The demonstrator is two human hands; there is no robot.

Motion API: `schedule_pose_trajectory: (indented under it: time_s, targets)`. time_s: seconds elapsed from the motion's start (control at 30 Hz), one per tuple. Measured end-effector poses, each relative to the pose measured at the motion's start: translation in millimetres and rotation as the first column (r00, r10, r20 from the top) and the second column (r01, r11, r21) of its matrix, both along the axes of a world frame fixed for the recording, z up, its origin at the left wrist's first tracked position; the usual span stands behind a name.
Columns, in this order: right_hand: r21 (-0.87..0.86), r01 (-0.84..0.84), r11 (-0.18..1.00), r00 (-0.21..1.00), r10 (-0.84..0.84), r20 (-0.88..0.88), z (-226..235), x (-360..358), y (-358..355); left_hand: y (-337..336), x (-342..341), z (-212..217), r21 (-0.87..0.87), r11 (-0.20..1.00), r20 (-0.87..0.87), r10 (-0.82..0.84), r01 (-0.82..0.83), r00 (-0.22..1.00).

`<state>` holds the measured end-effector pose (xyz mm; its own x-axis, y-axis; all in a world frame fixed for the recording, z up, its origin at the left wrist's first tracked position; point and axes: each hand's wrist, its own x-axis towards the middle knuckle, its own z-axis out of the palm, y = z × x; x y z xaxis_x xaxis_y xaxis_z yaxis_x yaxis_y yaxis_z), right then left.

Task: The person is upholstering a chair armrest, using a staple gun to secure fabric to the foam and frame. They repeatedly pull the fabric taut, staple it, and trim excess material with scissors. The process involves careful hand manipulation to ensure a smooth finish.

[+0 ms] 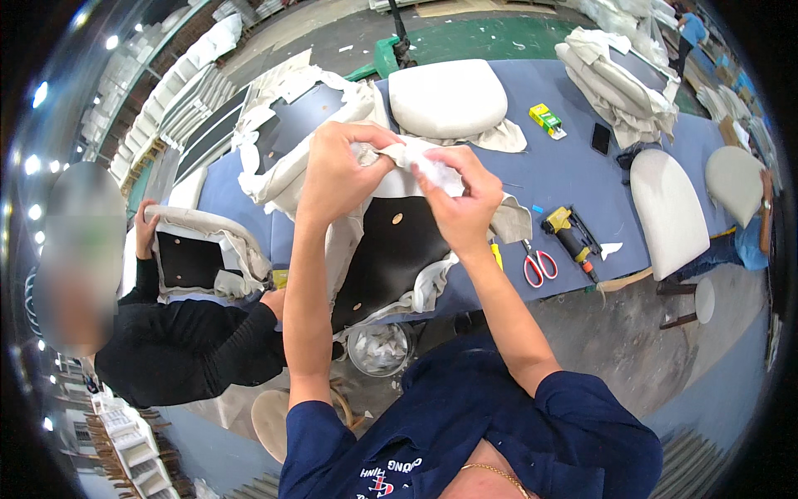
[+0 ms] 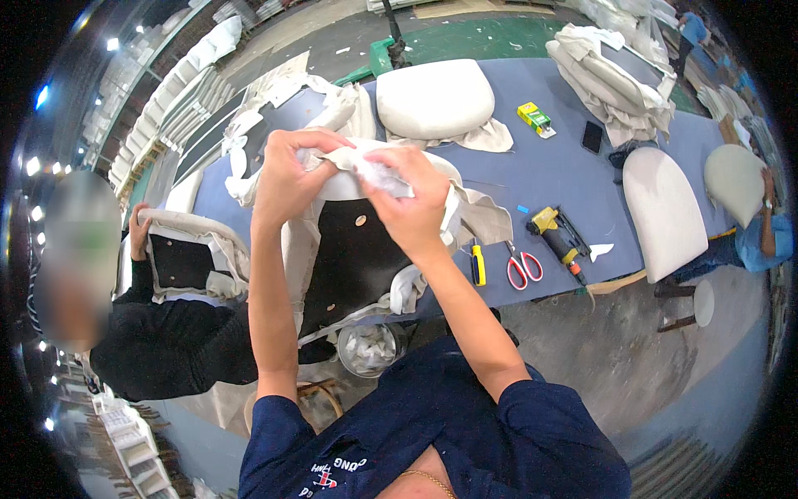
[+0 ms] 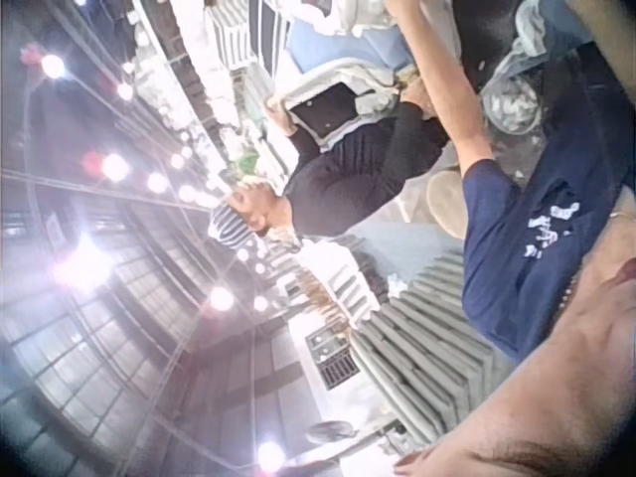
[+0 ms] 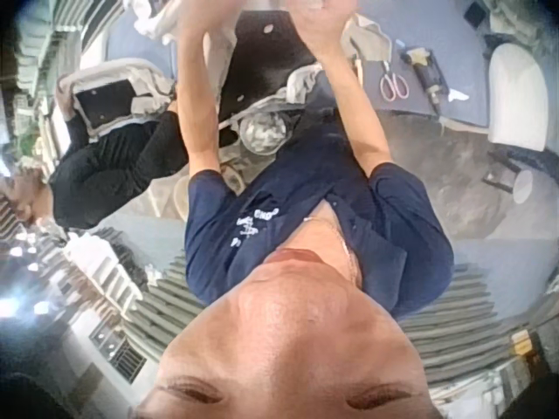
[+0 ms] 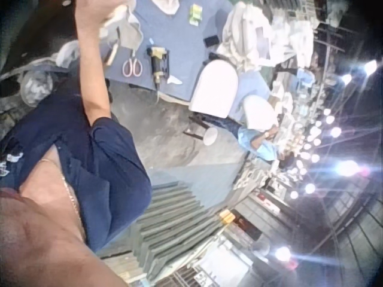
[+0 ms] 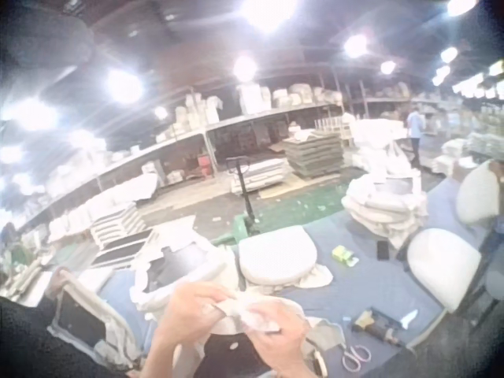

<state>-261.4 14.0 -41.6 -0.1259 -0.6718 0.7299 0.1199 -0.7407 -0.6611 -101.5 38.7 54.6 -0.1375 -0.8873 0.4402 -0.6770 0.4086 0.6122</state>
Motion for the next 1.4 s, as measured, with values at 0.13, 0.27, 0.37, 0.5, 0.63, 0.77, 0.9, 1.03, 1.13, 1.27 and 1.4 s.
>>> schedule_pose_trajectory:
  time_s: [0.13, 0.27, 0.37, 0.5, 0.63, 0.77, 0.9, 1.03, 1.13, 1.27, 1.4]
  targets:
    - [-0.39, 0.199, 0.899, 0.937, -0.292, -0.194, -5, 3, -3, -8, 3, -6, -0.104, 0.995, 0.092, -0.001, 0.011, 0.996]
    - [-0.434, 0.304, 0.848, 0.873, -0.431, -0.23, -28, 19, 3, 1, 2, -2, 0.007, 1.0, 0.041, -0.019, 0.018, 0.999]
    - [-0.404, 0.318, 0.858, 0.846, -0.449, -0.288, -38, 13, 8, 4, -5, -3, -0.083, 0.992, 0.1, -0.085, 0.093, 0.991]
    - [-0.294, 0.192, 0.936, 0.85, -0.308, -0.426, -56, -14, 23, 4, 2, -16, -0.151, 0.986, 0.102, -0.063, 0.078, 0.993]
    - [0.014, 0.296, 0.955, 0.82, -0.246, -0.517, -131, -91, 17, 23, 23, -12, -0.206, 0.978, 0.129, 0.001, 0.026, 0.992]
    - [0.203, 0.446, 0.872, 0.53, -0.075, -0.845, -222, -156, -30, 61, 61, -34, -0.296, 0.942, 0.009, 0.168, -0.157, 0.986]
    - [0.046, 0.27, 0.962, 0.421, -0.074, -0.904, -280, -152, -104, 97, 88, -40, -0.308, 0.915, -0.009, 0.271, -0.26, 0.963]
    - [0.201, 0.358, 0.912, 0.245, 0.116, -0.963, -335, -147, -202, 79, 81, -26, -0.207, 0.964, -0.031, 0.165, -0.167, 0.986]
    - [0.108, 0.444, 0.889, -0.09, 0.164, -0.982, -366, -137, -231, 85, 86, -32, -0.238, 0.963, -0.111, 0.099, -0.123, 0.989]
    - [0.006, 0.328, 0.945, -0.316, 0.115, -0.942, -397, -117, -243, 111, 82, -28, -0.226, 0.96, -0.17, 0.131, -0.168, 0.977]
    - [-0.046, 0.124, 0.991, -0.024, -0.043, -0.999, -425, -156, -238, 109, 82, -31, -0.25, 0.952, -0.197, 0.128, -0.176, 0.972]
